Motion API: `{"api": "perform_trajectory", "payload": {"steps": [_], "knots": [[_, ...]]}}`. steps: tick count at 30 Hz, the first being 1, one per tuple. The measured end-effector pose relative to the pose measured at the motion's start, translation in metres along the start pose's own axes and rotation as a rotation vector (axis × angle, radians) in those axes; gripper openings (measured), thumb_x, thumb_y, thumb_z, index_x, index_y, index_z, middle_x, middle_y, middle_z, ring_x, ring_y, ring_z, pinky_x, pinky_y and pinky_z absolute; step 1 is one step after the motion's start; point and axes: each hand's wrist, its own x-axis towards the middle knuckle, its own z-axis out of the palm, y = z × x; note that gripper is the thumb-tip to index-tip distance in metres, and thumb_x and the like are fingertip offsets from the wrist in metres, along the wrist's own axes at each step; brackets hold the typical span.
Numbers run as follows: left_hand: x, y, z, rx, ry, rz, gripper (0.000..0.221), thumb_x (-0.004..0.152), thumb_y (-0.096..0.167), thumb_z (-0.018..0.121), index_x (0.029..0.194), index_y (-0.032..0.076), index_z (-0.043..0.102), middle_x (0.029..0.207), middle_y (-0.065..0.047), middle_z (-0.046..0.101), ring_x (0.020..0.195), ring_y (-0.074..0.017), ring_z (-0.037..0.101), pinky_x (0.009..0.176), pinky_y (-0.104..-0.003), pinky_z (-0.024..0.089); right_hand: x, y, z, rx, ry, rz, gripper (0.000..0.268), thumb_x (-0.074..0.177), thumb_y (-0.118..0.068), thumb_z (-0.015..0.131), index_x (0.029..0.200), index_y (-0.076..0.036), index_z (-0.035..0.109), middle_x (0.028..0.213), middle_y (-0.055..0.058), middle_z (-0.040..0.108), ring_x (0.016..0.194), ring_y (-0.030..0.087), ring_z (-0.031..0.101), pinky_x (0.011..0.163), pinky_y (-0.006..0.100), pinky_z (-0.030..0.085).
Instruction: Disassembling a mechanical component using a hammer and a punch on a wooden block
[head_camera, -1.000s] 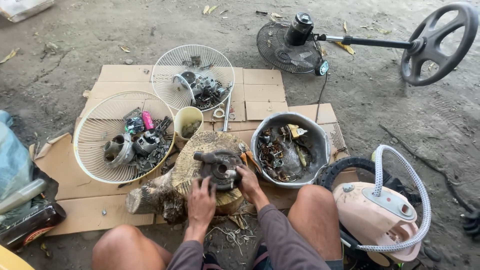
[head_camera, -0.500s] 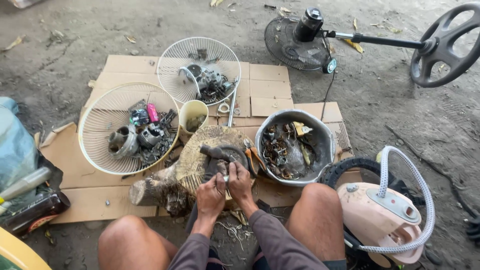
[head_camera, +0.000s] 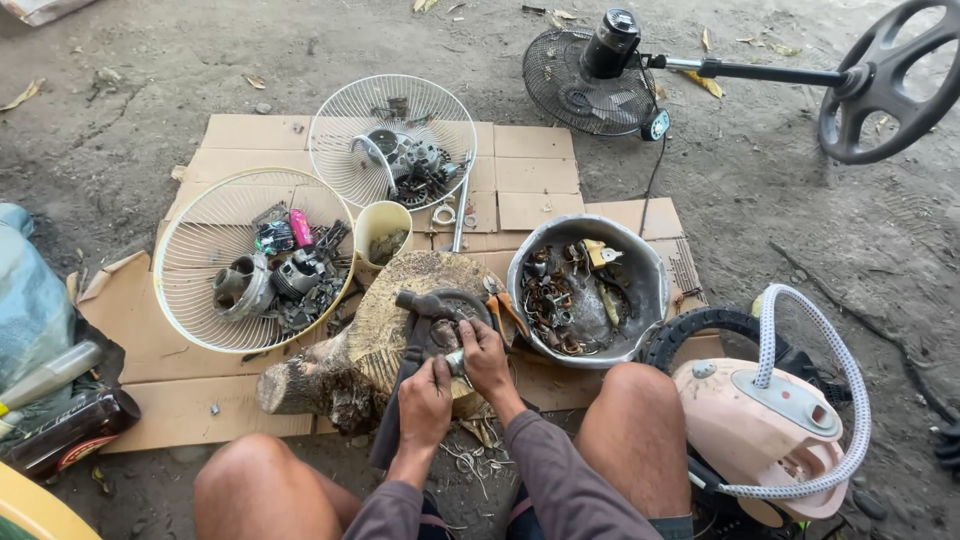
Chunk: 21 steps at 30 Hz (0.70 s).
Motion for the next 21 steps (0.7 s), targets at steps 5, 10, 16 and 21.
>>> {"api": "perform_trajectory", "payload": {"steps": [5, 10, 16, 21], "knots": [[0.0, -0.003, -0.002, -0.211, -0.125, -0.491, 0.053, 0.111, 0.034, 0.04, 0.074, 0.007, 0.066, 0.053, -0.002, 0.051, 0.04, -0.0124, 0.045, 0.034, -0.028, 0.034, -0.009, -0.009, 0.005, -0.18, 0.092, -0.277, 0.029, 0.108, -0.02, 0.048, 0.084, -0.009, 0.061, 0.057, -0.002, 0.054, 0.043, 0.008, 0.037, 0.036, 0.027, 0.029], [0.011, 0.03, -0.041, -0.152, -0.261, -0.461, 0.038, 0.108, 0.043, 0.041, 0.094, 0.011, 0.057, 0.073, -0.005, 0.061, 0.053, -0.0163, 0.058, 0.047, -0.033, 0.047, 0.002, -0.003, 0.003, 0.008, 0.019, -0.057, 0.03, 0.109, -0.021, 0.044, 0.094, -0.006, 0.065, 0.071, -0.001, 0.054, 0.058, 0.009, 0.043, 0.05, 0.026, 0.038], [0.004, 0.019, -0.033, 0.097, -0.153, 0.011, 0.015, 0.106, 0.026, 0.051, 0.109, 0.011, 0.054, 0.09, -0.005, 0.065, 0.07, -0.0167, 0.063, 0.06, -0.033, 0.061, 0.004, 0.0, -0.001, 0.099, -0.005, -0.032, 0.03, 0.11, -0.02, 0.044, 0.093, -0.006, 0.064, 0.074, -0.001, 0.053, 0.061, 0.009, 0.042, 0.057, 0.025, 0.038], [0.005, 0.018, -0.028, 0.184, -0.051, 0.178, 0.018, 0.105, 0.024, 0.048, 0.101, 0.01, 0.059, 0.086, -0.005, 0.063, 0.071, -0.0174, 0.059, 0.066, -0.034, 0.058, 0.006, 0.01, -0.002, 0.132, -0.014, -0.062, 0.029, 0.11, -0.02, 0.044, 0.089, -0.008, 0.061, 0.071, -0.003, 0.047, 0.059, 0.008, 0.037, 0.053, 0.024, 0.033]]}}
